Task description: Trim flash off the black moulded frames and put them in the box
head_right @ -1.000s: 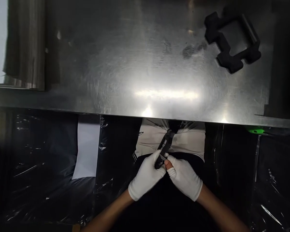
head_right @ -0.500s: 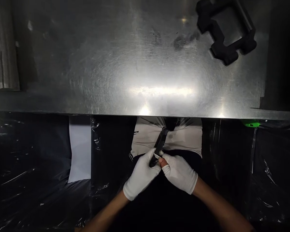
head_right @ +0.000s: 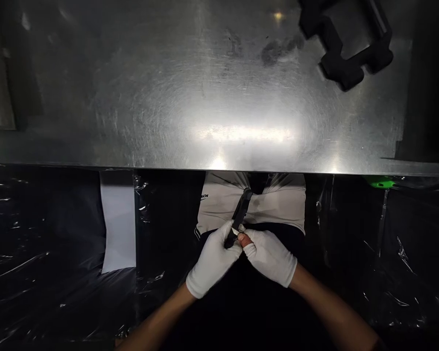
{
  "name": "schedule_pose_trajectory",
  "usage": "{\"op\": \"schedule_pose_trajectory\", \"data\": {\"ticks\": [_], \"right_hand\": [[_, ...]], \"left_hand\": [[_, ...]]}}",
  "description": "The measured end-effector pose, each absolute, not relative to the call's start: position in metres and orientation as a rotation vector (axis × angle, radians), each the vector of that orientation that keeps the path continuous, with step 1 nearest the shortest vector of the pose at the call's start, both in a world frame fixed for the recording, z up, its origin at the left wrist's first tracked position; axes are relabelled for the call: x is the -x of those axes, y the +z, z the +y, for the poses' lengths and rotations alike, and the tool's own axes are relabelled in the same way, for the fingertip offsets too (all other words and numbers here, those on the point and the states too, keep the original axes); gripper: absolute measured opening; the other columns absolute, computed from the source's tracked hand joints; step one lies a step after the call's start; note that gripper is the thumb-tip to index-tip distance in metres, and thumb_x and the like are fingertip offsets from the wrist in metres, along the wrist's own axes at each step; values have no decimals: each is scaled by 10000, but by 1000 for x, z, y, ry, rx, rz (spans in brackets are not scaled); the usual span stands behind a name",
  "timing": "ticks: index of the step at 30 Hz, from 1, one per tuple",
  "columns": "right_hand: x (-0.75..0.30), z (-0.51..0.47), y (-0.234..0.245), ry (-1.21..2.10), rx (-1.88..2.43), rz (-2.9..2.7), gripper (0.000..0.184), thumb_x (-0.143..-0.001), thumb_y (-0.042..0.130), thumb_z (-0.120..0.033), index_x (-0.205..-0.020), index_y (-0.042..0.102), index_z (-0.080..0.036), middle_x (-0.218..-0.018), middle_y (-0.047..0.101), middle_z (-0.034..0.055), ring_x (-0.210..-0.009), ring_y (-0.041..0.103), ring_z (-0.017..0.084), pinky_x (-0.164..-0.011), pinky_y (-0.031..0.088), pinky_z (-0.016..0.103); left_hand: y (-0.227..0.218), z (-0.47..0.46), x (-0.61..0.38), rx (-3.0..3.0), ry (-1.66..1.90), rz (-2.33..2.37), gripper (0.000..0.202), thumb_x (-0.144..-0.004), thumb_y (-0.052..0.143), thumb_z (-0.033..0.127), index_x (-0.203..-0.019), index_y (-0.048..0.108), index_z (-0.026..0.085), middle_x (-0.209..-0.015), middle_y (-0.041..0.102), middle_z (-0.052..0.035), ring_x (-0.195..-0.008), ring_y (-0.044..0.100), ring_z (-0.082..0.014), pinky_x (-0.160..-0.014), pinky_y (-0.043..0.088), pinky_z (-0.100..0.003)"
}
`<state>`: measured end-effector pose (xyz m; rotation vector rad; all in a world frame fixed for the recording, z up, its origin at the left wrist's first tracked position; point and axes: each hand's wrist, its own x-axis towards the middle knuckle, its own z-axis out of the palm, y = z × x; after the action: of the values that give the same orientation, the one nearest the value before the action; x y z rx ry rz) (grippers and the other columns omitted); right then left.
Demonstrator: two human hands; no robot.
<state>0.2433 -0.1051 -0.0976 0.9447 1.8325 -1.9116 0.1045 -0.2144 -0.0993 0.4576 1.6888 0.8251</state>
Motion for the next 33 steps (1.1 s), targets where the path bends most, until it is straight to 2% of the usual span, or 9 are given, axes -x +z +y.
{"op": "schedule_pose_trajectory", "data": {"ticks": [4, 9, 16, 21, 24, 26, 28, 30, 33], "right_hand": [[-243, -113, -102, -1937, -1034, 1794, 440, -1145, 378, -459, -861, 593, -200, -855, 700, 44, -762, 621, 172, -720, 449, 301], [-242, -120, -105, -1974, -1116, 1780, 457, -1140, 400, -495, -838, 588, -208, -803, 681, 30, -712, 600, 165, -666, 427, 288], [-240, -125, -107, -1933, -1215, 1795, 431, -1136, 404, -474, -897, 637, -200, -855, 728, 40, -750, 653, 175, -696, 449, 297], [-237, -125, -104, -1923, -1272, 1798, 500, -1142, 358, -551, -899, 624, -205, -855, 719, 52, -767, 650, 186, -712, 466, 310], [-240, -117, -98, -1896, -1135, 1796, 484, -1138, 356, -522, -834, 565, -209, -801, 676, 34, -703, 597, 164, -671, 427, 304], [-247, -108, -92, -1845, -1018, 1833, 479, -1143, 357, -514, -819, 537, -210, -775, 647, 22, -672, 566, 153, -646, 396, 303], [-257, -96, -85, -1754, -914, 1880, 470, -1141, 397, -531, -817, 524, -214, -731, 606, 3, -632, 528, 144, -616, 359, 303], [-265, -83, -79, -1706, -914, 1881, 475, -1126, 463, -560, -797, 505, -220, -685, 555, -16, -589, 478, 135, -580, 346, 297], [-263, -67, -76, -1769, -1156, 2027, 411, -1087, 578, -565, -855, 591, -225, -773, 614, 0, -669, 555, 154, -625, 472, 294]], "left_hand": [[-101, -215, -107, -427, 848, 1694, 59, -857, 589, 260, -852, 538, 230, -765, 574, 18, -723, 519, -167, -706, 462, -325], [-104, -216, -109, -390, 873, 1704, 122, -879, 618, 311, -818, 554, 227, -749, 566, 15, -710, 505, -166, -692, 463, -323], [-104, -213, -110, -359, 872, 1740, 126, -864, 644, 315, -809, 597, 213, -744, 577, 17, -717, 523, -157, -704, 477, -303], [-101, -212, -111, -333, 908, 1791, 158, -873, 646, 353, -817, 642, 205, -758, 645, 1, -718, 573, -167, -740, 523, -323], [-100, -213, -110, -323, 939, 1778, 89, -806, 632, 279, -837, 671, 206, -802, 697, -20, -780, 642, -197, -798, 551, -348], [-99, -214, -108, -288, 938, 1758, 193, -761, 611, 237, -922, 712, 202, -880, 735, -36, -857, 684, -216, -864, 561, -365], [-98, -215, -106, -243, 901, 1735, 353, -742, 597, 217, -1064, 740, 198, -937, 743, -36, -887, 689, -216, -891, 560, -370], [-96, -216, -102, -236, 864, 1719, 402, -750, 591, 222, -1125, 735, 195, -908, 708, -18, -853, 659, -201, -870, 551, -358], [-93, -214, -91, -318, 842, 1692, 304, -769, 583, 243, -1037, 719, 193, -829, 640, 8, -800, 602, -184, -826, 531, -333]]}}
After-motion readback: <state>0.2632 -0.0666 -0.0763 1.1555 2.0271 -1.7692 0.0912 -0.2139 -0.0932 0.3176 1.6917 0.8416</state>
